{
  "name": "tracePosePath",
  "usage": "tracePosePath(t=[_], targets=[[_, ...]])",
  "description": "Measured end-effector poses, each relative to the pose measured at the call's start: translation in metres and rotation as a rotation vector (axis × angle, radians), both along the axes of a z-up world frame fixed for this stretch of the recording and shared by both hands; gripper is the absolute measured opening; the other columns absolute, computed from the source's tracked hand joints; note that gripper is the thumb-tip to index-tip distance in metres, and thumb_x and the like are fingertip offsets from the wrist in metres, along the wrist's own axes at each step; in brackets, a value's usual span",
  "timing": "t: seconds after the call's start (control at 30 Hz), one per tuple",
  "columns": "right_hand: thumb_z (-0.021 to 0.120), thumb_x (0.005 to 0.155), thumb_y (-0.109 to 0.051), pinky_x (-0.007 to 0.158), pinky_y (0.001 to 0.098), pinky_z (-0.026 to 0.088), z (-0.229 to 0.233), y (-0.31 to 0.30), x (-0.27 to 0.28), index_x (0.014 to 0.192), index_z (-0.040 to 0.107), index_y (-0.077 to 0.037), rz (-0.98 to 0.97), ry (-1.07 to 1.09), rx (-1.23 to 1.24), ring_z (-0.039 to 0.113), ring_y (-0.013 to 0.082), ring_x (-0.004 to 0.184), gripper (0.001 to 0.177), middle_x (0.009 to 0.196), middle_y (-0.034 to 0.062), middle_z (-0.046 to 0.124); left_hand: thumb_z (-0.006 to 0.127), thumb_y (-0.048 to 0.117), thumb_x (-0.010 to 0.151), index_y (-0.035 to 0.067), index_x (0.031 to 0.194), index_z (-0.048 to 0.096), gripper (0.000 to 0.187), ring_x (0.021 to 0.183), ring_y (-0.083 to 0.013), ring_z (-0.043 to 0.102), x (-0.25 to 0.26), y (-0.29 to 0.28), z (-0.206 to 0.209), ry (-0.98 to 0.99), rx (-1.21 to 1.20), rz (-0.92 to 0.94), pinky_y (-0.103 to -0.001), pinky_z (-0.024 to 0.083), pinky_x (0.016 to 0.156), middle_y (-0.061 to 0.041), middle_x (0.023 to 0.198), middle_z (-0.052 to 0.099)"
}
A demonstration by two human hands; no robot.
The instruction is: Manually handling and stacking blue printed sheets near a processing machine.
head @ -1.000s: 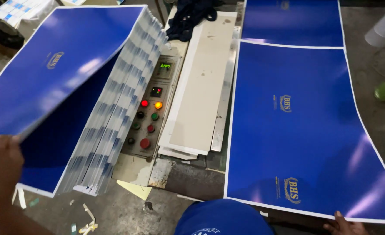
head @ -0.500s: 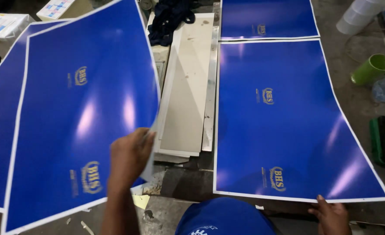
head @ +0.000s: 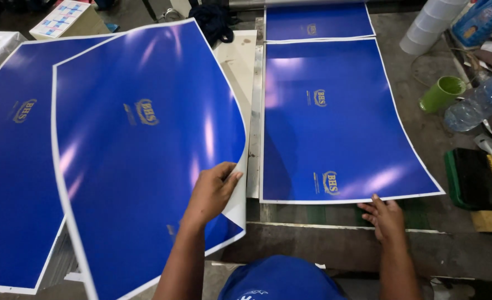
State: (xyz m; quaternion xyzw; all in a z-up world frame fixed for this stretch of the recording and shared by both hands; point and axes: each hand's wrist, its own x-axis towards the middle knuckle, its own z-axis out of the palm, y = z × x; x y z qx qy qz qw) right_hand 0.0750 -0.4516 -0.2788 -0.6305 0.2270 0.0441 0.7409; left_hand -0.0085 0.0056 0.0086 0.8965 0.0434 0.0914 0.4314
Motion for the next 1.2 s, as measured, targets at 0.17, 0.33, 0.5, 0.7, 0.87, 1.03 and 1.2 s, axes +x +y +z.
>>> tracePosePath(t=[0.17,0.33,0.5,0.7,0.87,1.03,1.2], targets=[[0.059,0.100,-0.022,0.066,0.0359,0.056,0.014,0.024,-0.025,0.141,0.056,-0.007,0.039,0.082,-0.015,0.072,0.0246,0.093,0.045,0.116,0.0164,0.074,0.071,0.024,0.094,0.004,0.110,0.074,0.026,0.060,-0.0242,0.065,0.015,-0.030,-0.017,0.008,-0.064,-0.070,-0.039,0.050,0.057,-0.017,0.075,0.072],[0.068,0.091,-0.025,0.071,0.0360,0.058,0.041,0.078,-0.072,0.150,0.050,-0.010,0.404,0.029,-0.110,0.073,0.0228,0.100,0.063,0.121,0.0120,0.075,0.072,0.030,0.094,0.005,0.110,0.073,0.029,0.076,-0.0409,0.072,0.049,-0.087,-0.060,-0.171,0.106,-0.170,-0.050,0.055,0.067,-0.022,0.082,0.073],[0.074,0.088,-0.022,0.074,0.0324,0.054,0.045,0.114,-0.100,0.142,0.047,-0.008,0.643,-0.154,-0.156,0.065,0.0168,0.095,0.062,0.117,0.0064,0.068,0.066,0.030,0.096,0.006,0.111,0.070,0.028,0.078,-0.0431,0.071,0.067,-0.158,-0.087,-0.124,0.122,-0.223,-0.055,0.055,0.071,-0.021,0.081,0.073],[0.069,0.095,-0.022,0.052,0.0307,0.051,-0.030,0.080,-0.102,0.112,0.068,0.000,0.396,-0.013,-0.163,0.060,0.0168,0.059,0.027,0.077,0.0063,0.069,0.064,0.036,0.101,0.006,0.110,0.072,0.032,0.081,-0.0439,0.071,0.047,-0.163,-0.057,-0.057,0.082,-0.412,-0.055,0.054,0.073,-0.022,0.081,0.072],[0.070,0.097,-0.016,0.055,0.0321,0.054,-0.054,0.040,-0.103,0.111,0.066,0.003,0.180,0.002,0.027,0.063,0.0161,0.070,0.023,0.090,0.0065,0.069,0.069,0.041,0.096,0.008,0.117,0.073,0.039,0.087,-0.0407,0.073,0.032,-0.084,-0.049,-0.157,0.085,-0.353,-0.050,0.057,0.077,-0.020,0.098,0.075],[0.063,0.101,-0.010,0.060,0.0334,0.054,-0.031,0.012,-0.103,0.140,0.053,-0.006,0.027,-0.062,0.053,0.064,0.0184,0.087,0.041,0.116,0.0101,0.064,0.081,0.027,0.085,0.013,0.115,0.077,0.033,0.084,-0.0351,0.075,-0.009,0.071,-0.047,-0.270,0.382,0.272,-0.044,0.059,0.073,-0.017,0.096,0.077],[0.056,0.103,-0.008,0.061,0.0353,0.054,-0.054,-0.043,-0.083,0.156,0.045,-0.011,-0.009,0.001,-0.031,0.065,0.0240,0.094,0.055,0.126,0.0137,0.063,0.073,0.020,0.099,0.007,0.101,0.075,0.014,0.072,-0.0288,0.071,-0.105,0.175,0.013,-0.082,0.812,0.630,-0.042,0.057,0.065,-0.015,0.093,0.076]])
